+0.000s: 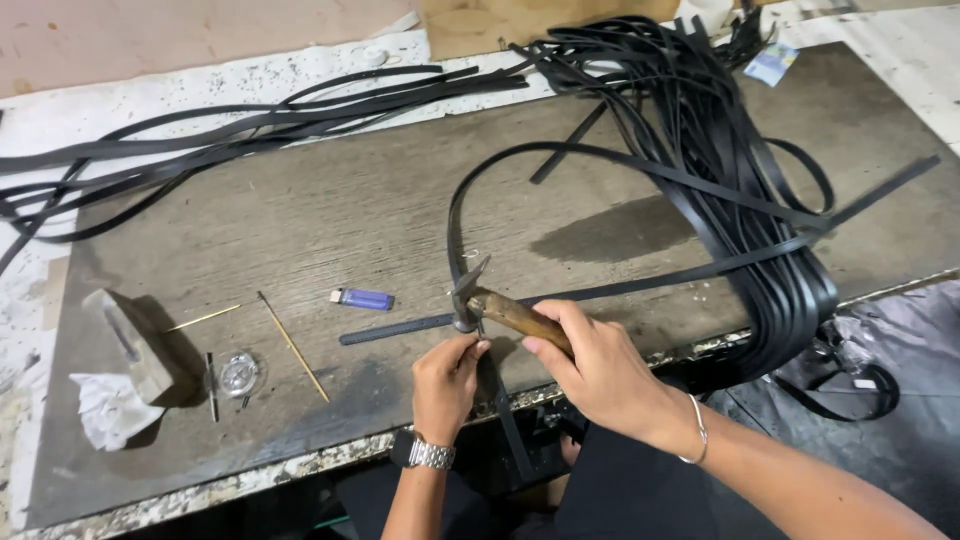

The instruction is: Using a hammer and a punch tool to create holes in long leather straps on a workbench.

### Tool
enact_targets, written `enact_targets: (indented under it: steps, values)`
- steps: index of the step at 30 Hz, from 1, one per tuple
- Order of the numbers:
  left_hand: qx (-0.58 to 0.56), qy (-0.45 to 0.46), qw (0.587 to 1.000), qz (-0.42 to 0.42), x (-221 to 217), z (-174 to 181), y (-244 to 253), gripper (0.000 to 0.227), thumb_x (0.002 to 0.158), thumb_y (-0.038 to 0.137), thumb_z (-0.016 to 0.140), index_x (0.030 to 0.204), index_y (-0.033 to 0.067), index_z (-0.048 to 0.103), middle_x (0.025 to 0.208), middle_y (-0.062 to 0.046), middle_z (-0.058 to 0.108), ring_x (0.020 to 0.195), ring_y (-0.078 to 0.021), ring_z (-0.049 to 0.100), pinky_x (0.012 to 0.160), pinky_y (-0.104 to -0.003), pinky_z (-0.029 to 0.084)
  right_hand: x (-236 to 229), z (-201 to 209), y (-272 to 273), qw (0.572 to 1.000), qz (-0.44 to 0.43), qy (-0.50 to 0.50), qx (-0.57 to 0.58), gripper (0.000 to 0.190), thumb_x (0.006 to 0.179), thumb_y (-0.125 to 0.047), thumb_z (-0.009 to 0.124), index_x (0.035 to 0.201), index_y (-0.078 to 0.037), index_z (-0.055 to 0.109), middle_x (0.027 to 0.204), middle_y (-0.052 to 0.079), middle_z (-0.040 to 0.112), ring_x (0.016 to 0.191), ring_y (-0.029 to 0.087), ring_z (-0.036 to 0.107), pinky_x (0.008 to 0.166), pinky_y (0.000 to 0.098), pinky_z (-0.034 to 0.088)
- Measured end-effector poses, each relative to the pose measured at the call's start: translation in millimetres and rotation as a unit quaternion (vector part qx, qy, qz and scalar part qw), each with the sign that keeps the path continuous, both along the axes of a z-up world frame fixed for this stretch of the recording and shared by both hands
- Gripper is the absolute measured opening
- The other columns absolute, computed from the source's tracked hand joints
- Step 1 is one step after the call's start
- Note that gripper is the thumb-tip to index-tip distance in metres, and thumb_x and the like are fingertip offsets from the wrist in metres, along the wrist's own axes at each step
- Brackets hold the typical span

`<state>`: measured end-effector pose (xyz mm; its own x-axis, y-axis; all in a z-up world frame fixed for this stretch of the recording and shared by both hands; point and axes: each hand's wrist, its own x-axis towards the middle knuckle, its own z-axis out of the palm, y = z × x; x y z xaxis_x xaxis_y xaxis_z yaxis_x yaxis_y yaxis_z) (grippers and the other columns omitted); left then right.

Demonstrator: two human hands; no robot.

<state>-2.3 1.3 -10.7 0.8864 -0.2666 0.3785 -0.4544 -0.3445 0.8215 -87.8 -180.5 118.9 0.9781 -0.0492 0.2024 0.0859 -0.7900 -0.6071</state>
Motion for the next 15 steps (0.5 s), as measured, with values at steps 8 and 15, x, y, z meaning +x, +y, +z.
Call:
enact_targets:
  steps: [8,15]
  values:
    - [0.0,-0.008,1.0,0.002,0.8,-8.8,-0.5,0.004,0.089,0.013,0.078,0.086,0.0107,0.077,0.068,-0.006,0.076,0.067,-0.0294,0.074,0.06,-0.036,0.059,-2.6,-5.7,-0.8,0.995,0.03,-0.071,-0.066,0.038,0.101,-0.029,0.061,0.129,-0.003,0.062,0.094,0.024,0.076,0.086,0.042,0.075,0.065,0.0459,0.061]
    - [0.029,-0.055,0.997,-0.045,1.5,-6.2,2.8,0.009,0.094,0.011,0.072,0.095,0.0025,0.074,0.079,-0.009,0.074,0.064,-0.0212,0.068,0.056,-0.035,0.053,-9.8,-5.7,-1.0,0.985,0.053,-0.136,-0.096,0.039,0.104,-0.026,0.054,0.132,0.001,0.057,0.113,0.014,0.074,0.084,0.025,0.074,0.06,0.0372,0.057]
